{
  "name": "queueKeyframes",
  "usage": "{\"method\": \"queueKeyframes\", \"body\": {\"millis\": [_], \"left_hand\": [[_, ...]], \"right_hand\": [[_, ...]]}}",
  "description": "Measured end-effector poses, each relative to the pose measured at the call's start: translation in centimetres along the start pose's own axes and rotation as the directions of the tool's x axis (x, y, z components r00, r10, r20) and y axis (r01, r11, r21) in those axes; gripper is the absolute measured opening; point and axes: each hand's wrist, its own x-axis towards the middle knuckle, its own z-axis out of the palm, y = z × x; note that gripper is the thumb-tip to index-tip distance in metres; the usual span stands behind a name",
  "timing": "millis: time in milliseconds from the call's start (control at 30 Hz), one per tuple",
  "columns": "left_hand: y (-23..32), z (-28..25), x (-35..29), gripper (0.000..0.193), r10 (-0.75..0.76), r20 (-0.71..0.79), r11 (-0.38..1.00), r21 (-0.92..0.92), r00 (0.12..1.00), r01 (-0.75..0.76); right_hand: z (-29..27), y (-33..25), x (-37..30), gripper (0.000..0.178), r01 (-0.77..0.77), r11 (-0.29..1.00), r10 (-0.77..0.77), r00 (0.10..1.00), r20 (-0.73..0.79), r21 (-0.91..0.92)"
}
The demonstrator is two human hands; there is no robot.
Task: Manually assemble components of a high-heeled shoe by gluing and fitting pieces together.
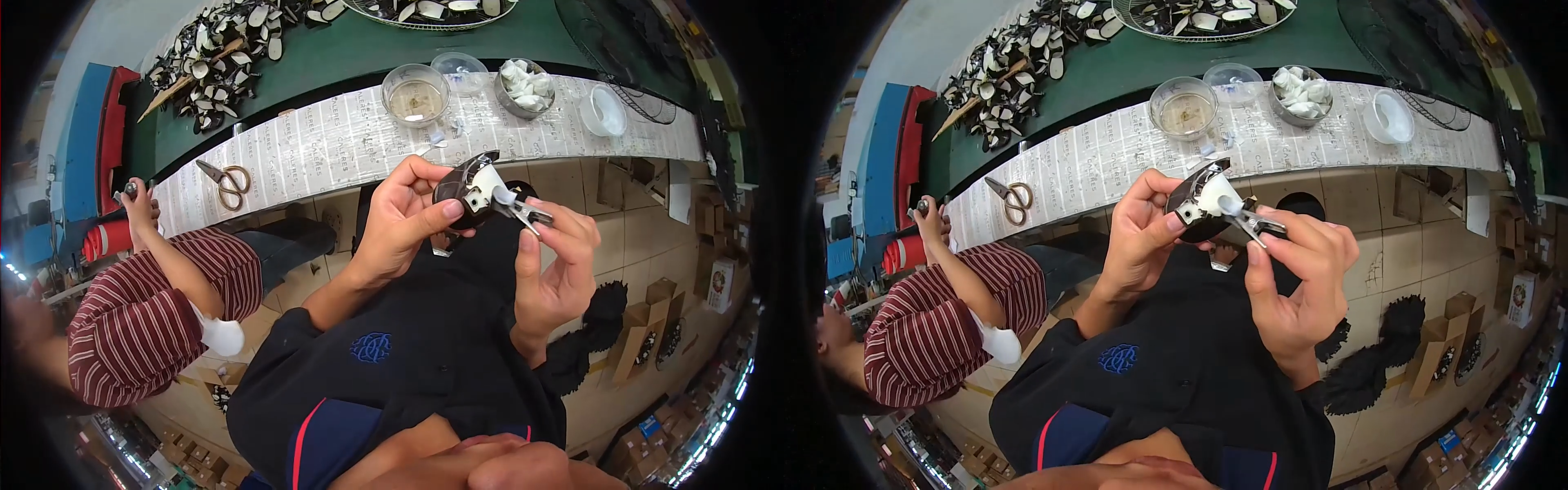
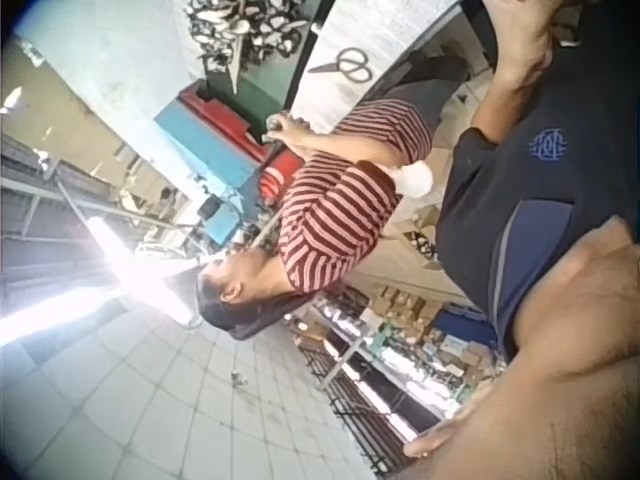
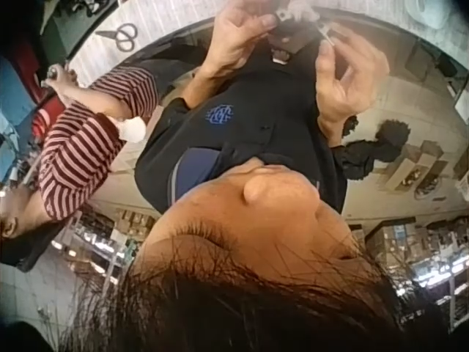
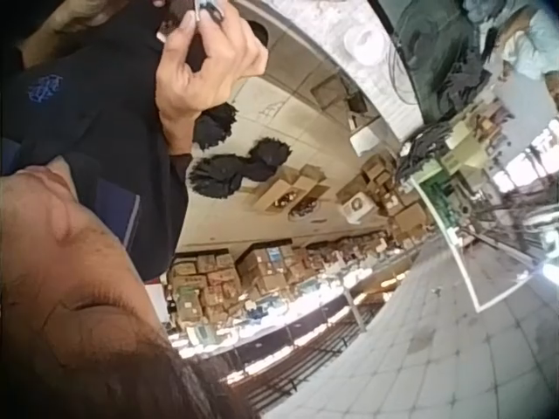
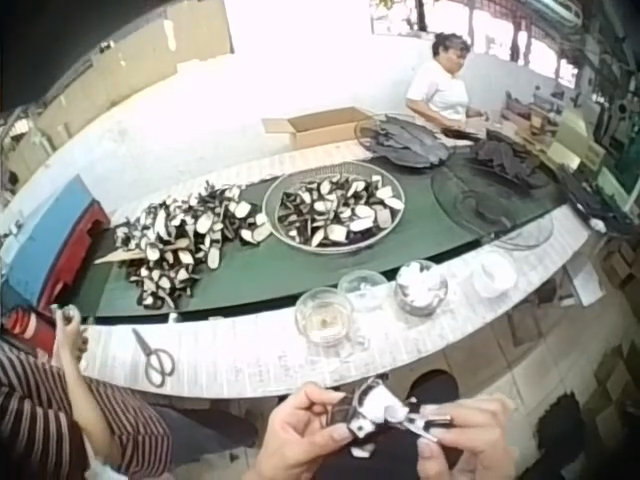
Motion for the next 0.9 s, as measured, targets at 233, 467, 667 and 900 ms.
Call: {"method": "queueKeyframes", "body": {"millis": [233, 467, 667, 900], "left_hand": [[-0.23, -0.05, 0.07, 0.033, -0.017, -0.016, 1.0, 0.01, 1.0, 0.017], [-0.21, -0.04, -0.01, 0.033, -0.017, -0.02, 0.999, 0.03, 1.0, 0.018], [-0.11, 0.21, 0.07, 0.032, -0.033, -0.014, 0.999, 0.012, 0.999, 0.033], [-0.22, 0.2, 0.13, 0.03, -0.062, -0.02, 0.998, 0.016, 0.998, 0.063]], "right_hand": [[-0.2, -0.03, 0.09, 0.02, -0.004, 1.0, 0.004, 0.999, -0.052, 0.002], [-0.01, 0.28, 0.16, 0.022, 0.01, 0.998, -0.015, 0.997, -0.078, -0.068], [-0.49, 0.79, 0.33, 0.02, -0.024, 1.0, 0.026, 0.974, -0.223, 0.015], [-0.71, 0.21, 0.6, 0.021, 0.015, 0.999, -0.018, 0.998, -0.062, -0.048]]}}
